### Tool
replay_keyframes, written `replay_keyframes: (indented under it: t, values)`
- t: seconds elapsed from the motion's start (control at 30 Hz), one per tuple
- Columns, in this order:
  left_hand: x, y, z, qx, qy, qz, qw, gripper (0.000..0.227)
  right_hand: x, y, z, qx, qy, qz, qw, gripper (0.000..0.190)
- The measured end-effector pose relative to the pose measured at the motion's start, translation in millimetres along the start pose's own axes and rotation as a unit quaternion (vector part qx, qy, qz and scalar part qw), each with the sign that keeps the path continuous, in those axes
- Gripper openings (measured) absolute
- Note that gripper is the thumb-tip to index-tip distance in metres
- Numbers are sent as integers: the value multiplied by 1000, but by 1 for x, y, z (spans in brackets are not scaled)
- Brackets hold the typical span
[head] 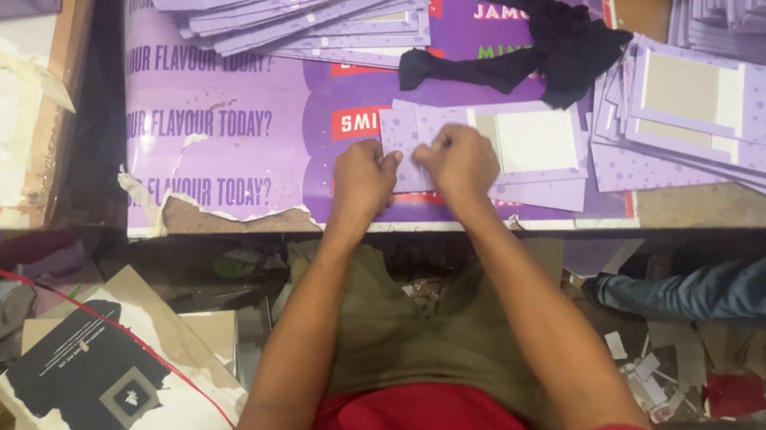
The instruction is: The person sits on the floor and repeatedly folds small purple paper sheets by hand, stacking the finished pieces into a pile. The person occasionally adjusts the stack and continues folding individual sheets.
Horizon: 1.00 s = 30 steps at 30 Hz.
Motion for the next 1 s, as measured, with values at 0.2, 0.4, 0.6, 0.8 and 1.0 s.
replay_keyframes:
  t: [0.2, 0.4, 0.6, 0.8, 1.0]
  values:
    - [4, 2, -7, 44, 29, 16, 998, 31, 50, 12, -13, -27, 13, -5, 1000, 24]
    - [4, 3, -5, 41, 34, 20, 998, 30, 58, 12, -13, -48, -6, 11, 999, 25]
    - [0, -1, 0, 62, 34, 28, 997, 28, 64, 12, -25, -79, -24, 23, 996, 23]
    - [-3, 0, 4, 44, -3, 14, 999, 33, 43, 8, -38, -201, -25, 64, 977, 16]
    - [-7, -3, 7, 31, -14, 11, 999, 32, 33, 1, -38, -288, -22, 107, 952, 11]
Point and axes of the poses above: each hand's wrist, its own x-axis away from the middle knuckle, its own y-axis out of the back of the hand, z = x × y, the point moved 4 cm from there along -x, towards the middle knuckle, and after that the axes turned 3 degrees about z, right-handed, at the moved point
